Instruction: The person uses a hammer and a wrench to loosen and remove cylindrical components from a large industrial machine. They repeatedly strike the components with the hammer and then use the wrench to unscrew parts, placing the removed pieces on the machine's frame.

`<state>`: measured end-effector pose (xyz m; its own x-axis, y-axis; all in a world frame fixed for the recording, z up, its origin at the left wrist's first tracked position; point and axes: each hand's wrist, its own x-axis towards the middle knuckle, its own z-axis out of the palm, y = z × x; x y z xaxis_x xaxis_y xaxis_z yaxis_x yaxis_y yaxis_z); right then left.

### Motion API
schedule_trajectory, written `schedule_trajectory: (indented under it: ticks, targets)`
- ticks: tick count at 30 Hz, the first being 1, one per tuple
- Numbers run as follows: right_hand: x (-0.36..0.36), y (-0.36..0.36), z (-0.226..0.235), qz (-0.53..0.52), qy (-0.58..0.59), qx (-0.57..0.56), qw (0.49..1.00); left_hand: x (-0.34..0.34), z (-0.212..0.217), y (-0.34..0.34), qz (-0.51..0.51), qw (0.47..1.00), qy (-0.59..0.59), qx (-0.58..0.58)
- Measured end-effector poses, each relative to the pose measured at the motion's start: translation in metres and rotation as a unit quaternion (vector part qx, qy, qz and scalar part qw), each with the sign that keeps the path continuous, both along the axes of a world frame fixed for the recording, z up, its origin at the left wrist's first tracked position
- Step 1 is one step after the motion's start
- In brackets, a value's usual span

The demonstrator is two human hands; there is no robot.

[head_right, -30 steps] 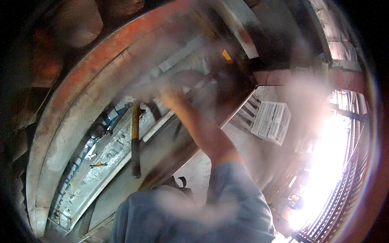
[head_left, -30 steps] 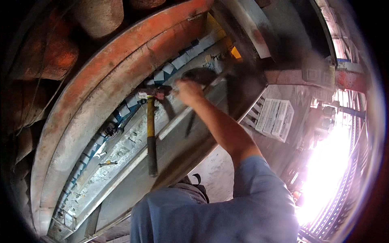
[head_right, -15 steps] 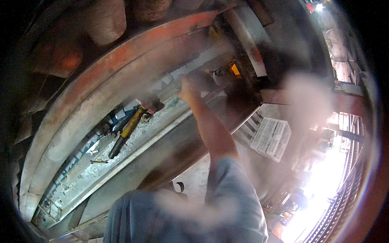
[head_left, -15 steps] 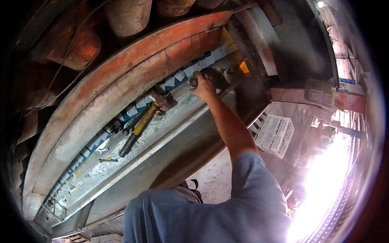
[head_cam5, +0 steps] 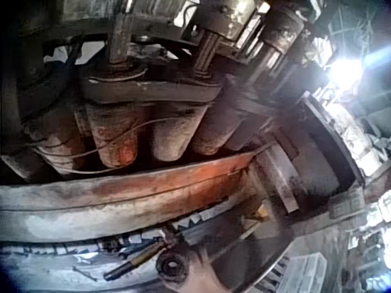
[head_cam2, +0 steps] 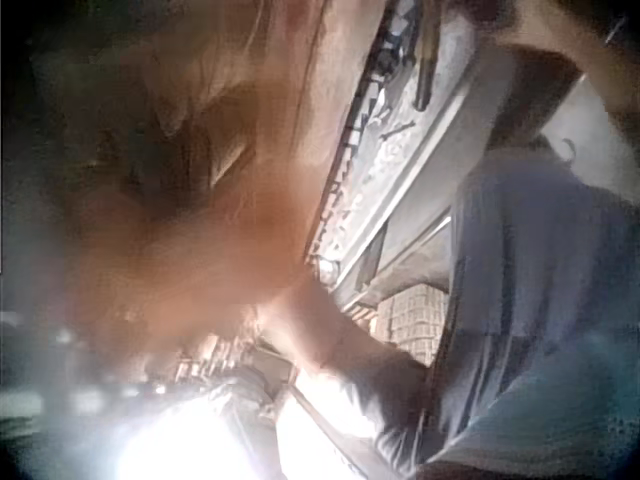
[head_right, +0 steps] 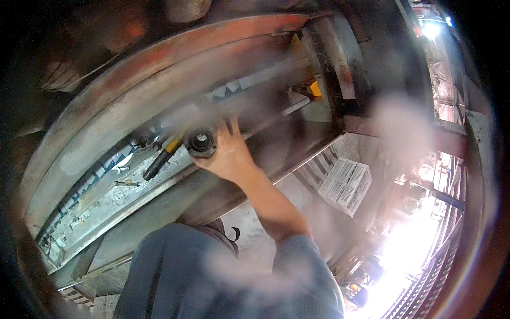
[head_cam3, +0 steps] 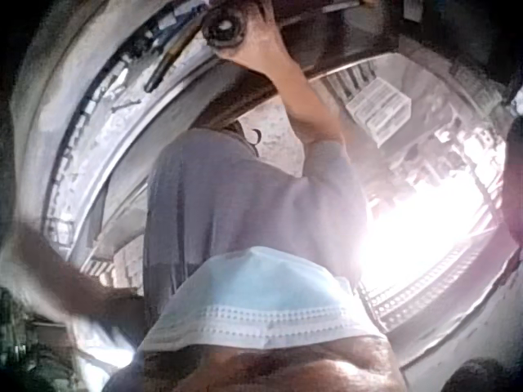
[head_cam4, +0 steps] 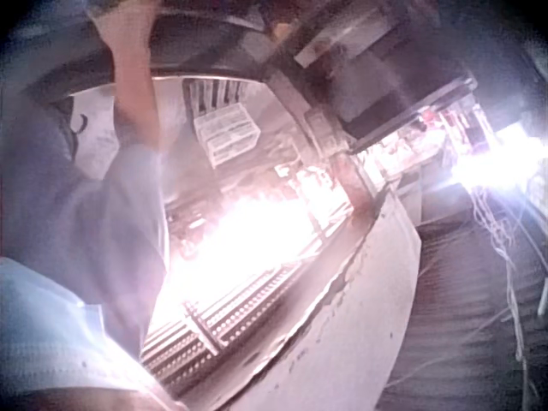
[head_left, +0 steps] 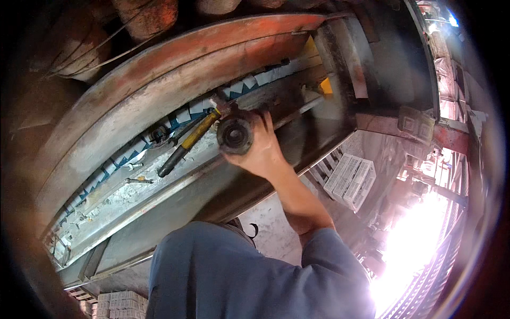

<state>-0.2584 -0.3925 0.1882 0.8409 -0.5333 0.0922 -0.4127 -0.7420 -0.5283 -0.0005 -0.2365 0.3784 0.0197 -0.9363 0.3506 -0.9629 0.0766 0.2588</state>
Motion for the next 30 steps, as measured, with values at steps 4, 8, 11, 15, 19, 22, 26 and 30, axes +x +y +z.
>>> schedule_trajectory:
  ticks: [4, 8, 11, 15, 19, 22, 26, 30]
  targets:
    - [0.015, 0.039, 0.002, 0.006, -0.025, 0.085, 0.996, -0.061, -0.134, 0.038, 0.152, 0.855, 0.47, 0.156]
    - [0.03, 0.064, 0.012, 0.076, 0.0, 0.139, 0.987, -0.113, -0.188, 0.053, 0.179, 0.538, 0.815, 0.116]
    - [0.034, 0.073, 0.015, 0.085, -0.002, 0.167, 0.982, -0.12, -0.217, 0.064, 0.165, 0.417, 0.89, 0.08]
    - [0.038, 0.076, 0.015, 0.095, 0.026, 0.157, 0.983, -0.117, -0.219, 0.067, 0.151, 0.362, 0.915, 0.095]
    - [0.034, 0.082, 0.013, 0.103, 0.048, 0.168, 0.979, -0.122, -0.228, 0.072, 0.156, 0.349, 0.919, 0.099]
    - [0.031, 0.085, 0.009, 0.114, 0.057, 0.164, 0.978, -0.126, -0.231, 0.073, 0.165, 0.38, 0.905, 0.096]
    - [0.027, 0.085, 0.005, 0.127, 0.061, 0.156, 0.978, -0.139, -0.248, 0.077, 0.171, 0.404, 0.894, 0.09]
    - [0.029, 0.089, 0.003, 0.093, 0.066, 0.141, 0.983, -0.143, -0.24, 0.071, 0.204, 0.462, 0.861, 0.052]
